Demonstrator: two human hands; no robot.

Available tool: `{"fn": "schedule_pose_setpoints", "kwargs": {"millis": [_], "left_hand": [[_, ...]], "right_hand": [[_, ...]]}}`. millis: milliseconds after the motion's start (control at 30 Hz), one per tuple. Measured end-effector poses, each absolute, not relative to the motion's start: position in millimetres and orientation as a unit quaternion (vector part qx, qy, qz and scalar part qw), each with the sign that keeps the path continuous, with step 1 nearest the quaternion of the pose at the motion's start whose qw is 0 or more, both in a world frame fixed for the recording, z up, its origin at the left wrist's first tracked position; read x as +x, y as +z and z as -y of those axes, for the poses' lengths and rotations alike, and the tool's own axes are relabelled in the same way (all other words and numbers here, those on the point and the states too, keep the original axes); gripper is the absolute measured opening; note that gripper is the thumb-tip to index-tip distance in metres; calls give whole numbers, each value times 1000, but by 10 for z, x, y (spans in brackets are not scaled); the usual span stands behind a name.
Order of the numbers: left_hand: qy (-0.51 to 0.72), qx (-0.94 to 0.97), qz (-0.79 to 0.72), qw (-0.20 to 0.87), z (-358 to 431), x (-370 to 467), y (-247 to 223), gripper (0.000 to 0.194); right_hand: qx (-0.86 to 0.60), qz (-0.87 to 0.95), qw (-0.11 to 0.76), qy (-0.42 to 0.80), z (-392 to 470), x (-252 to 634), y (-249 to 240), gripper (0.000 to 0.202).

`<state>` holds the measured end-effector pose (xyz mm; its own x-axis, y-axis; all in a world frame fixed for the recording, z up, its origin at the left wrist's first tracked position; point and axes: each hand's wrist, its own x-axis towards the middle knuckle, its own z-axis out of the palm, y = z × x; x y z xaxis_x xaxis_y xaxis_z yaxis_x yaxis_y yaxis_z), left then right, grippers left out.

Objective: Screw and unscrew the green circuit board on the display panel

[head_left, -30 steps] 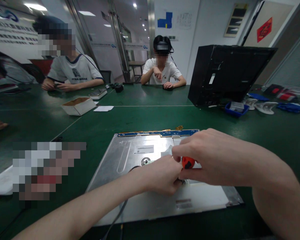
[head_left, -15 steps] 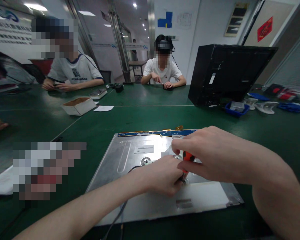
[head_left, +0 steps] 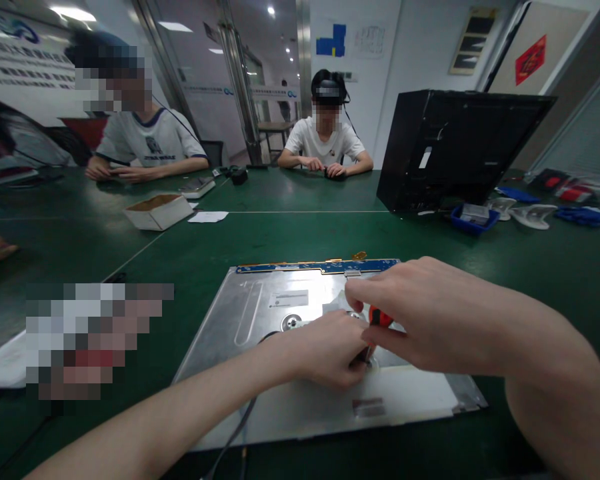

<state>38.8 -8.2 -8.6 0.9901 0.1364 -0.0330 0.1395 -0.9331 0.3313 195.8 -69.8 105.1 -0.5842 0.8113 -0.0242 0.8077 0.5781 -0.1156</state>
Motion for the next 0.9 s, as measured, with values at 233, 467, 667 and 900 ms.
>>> {"fn": "schedule_pose_setpoints", "kwargs": {"millis": [233,467,667,900], "left_hand": [[-7,979,-75,188,80,386,-92,11],[-29,976,-73,203,74,401,-86,9],[-34,977,-81,197,67,401,-38,14],[-23,966,-75,246,36,406,-58,15]], "right_hand": [[-455,889,6,47,696,1936,1076,12],[-443,894,4,71,713,1928,1078,14],[-458,888,12,47,668,1955,1034,14],[-430,898,8,90,683,1949,1092,17]]}}
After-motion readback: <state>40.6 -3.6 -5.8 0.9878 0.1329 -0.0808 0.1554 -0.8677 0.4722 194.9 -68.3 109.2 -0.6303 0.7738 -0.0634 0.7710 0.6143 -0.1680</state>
